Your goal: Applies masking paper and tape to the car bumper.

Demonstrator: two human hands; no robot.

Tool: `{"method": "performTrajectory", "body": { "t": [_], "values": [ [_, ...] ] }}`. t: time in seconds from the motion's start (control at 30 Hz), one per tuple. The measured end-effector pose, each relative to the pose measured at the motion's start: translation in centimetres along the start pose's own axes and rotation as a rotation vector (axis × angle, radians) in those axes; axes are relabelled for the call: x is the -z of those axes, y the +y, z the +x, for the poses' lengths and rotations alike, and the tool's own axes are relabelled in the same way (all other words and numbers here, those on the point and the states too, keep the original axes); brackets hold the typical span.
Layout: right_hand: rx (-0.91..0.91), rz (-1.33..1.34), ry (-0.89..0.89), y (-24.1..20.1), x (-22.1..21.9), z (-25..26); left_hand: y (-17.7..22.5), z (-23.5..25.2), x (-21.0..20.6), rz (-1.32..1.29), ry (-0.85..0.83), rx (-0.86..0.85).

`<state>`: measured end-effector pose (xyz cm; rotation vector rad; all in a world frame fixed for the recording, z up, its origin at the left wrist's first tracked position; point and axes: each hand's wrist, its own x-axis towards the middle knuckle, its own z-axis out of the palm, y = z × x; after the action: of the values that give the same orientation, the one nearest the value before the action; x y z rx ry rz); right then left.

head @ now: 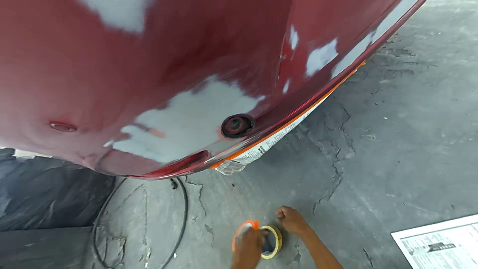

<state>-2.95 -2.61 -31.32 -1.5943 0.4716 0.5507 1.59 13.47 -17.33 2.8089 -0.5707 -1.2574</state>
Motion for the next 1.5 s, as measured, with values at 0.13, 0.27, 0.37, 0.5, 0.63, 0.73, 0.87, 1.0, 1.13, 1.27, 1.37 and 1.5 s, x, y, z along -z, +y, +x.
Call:
{"method": "performTrajectory", "body": {
  "t": [0.13, 0.27, 0.37, 0.5, 0.63, 0.73, 0.87, 1.0, 1.13, 1.27, 1.37, 1.5],
  "values": [
    [0.082, 0.138, -0.138, 2.3, -0.4, -0.5, -0.3, 1.7, -10.0, 0.15, 0.02, 0.191],
    [0.187, 0.265, -0.151, 4.1, -1.8, -1.2, -0.3, 2.6, -11.4, 0.164, 0.26, 0.068],
    [0.294, 0.668, 0.007, 3.6, -2.1, -1.6, 1.0, 2.4, -6.7, -0.208, 0.196, -0.036],
    [0.384, 0.699, 0.139, -1.5, 0.5, -1.7, 2.7, 1.7, -3.1, -0.497, 0.316, -0.083],
    [0.296, 0.558, 0.335, -6.3, 2.9, -3.2, 4.4, 0.3, -0.4, -0.608, 0.385, -0.224],
    [0.284, 0.436, 0.444, -8.8, 5.1, -4.9, 6.0, -0.8, 1.4, -0.514, 0.501, -0.328],
    [0.493, 0.304, 0.738, -11.5, 4.6, -6.4, 5.9, -0.9, 4.5, -0.375, 0.515, -0.151],
    [0.614, 0.44, 0.569, -12.6, 4.0, -6.9, 5.3, -0.5, 6.4, -0.375, 0.562, -0.035],
    [0.553, 0.662, 0.193, -11.5, 4.8, -4.6, 5.3, -1.9, 7.3, -0.187, 0.549, -0.108],
    [0.122, 0.84, 0.449, -9.8, 3.5, -2.1, 7.3, -4.7, 6.0, 0.449, 0.71, -0.415],
    [0.019, 1.296, 0.546, -7.7, 6.2, 0.3, 8.1, -6.6, 4.6, 0.374, 0.759, -0.604],
    [0.266, 1.936, 0.252, -11.2, 7.0, 0.7, 5.3, -5.0, 2.9, -0.12, 0.59, -0.514]
  ]
}}
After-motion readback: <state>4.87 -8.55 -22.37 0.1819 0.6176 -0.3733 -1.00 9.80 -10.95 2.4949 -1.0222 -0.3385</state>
